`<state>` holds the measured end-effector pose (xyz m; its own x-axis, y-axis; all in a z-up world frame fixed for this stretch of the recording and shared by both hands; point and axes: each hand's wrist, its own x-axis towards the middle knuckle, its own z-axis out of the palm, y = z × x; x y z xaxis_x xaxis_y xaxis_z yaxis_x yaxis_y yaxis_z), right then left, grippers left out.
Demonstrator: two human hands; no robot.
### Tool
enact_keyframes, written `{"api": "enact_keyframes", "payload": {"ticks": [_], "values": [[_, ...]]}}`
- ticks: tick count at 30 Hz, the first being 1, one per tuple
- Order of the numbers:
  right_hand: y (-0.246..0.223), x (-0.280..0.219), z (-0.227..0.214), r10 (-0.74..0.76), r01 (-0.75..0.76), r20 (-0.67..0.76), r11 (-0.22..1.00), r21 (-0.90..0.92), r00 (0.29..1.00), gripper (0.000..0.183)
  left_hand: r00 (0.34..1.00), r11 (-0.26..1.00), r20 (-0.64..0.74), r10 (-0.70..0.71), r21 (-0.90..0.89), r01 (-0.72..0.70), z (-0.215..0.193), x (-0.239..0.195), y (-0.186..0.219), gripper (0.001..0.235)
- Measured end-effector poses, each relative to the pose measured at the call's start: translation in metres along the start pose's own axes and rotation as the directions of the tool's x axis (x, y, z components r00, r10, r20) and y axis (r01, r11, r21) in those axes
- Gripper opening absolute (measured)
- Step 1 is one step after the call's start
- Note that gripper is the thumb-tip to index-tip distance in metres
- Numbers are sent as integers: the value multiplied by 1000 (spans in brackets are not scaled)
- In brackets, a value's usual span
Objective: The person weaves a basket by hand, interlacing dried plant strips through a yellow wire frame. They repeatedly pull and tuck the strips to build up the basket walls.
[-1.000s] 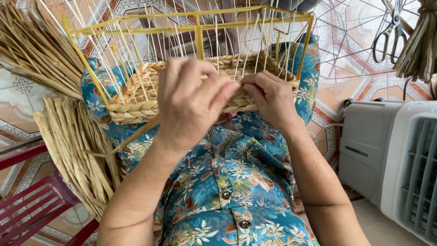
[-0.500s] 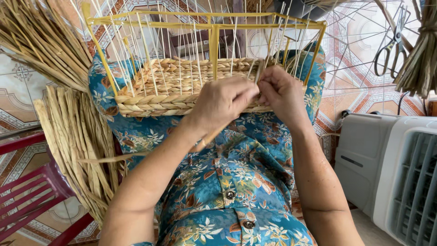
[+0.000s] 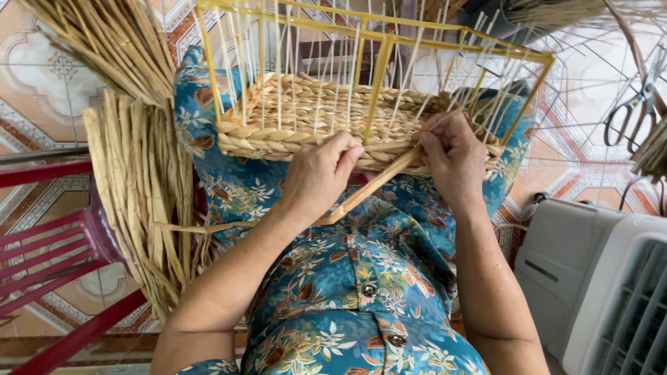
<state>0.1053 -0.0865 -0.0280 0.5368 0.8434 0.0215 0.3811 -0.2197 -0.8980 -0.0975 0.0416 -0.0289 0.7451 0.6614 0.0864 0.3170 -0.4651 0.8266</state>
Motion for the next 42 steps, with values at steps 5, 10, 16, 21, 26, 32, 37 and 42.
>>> {"api": "enact_keyframes", "payload": {"ticks": [5,10,16,21,26,32,37,42], "values": [[17,-7,-22,79,-79,10,962,261,997,17,970,926,111,-216,-292,239,-33,-24,-29,34],[25,-24,-68,53,38,-222,920,390,974,18,787,852,-445,-428,-489,187,-149,-81,-114,30],[27,-44,-75,149,0,-311,902,432,939,11,605,734,-448,-658,-202,648,-206,-136,-217,6],[16,-43,-64,110,34,-278,883,468,954,8,508,391,-351,-787,353,850,-156,-133,-259,33],[7,-43,-64,114,28,-264,876,481,958,7,373,250,-381,-846,335,909,-146,-139,-263,37],[1,-39,-58,52,67,-256,898,435,965,5,334,366,-282,-900,-68,928,-175,-146,-218,25],[-20,-40,-49,-8,102,-227,908,407,974,5,388,442,-339,-857,-97,892,-202,-134,-139,27],[-59,-43,-24,-51,92,-99,873,478,994,18,886,931,-455,-86,279,234,-203,-114,-37,23]]}}
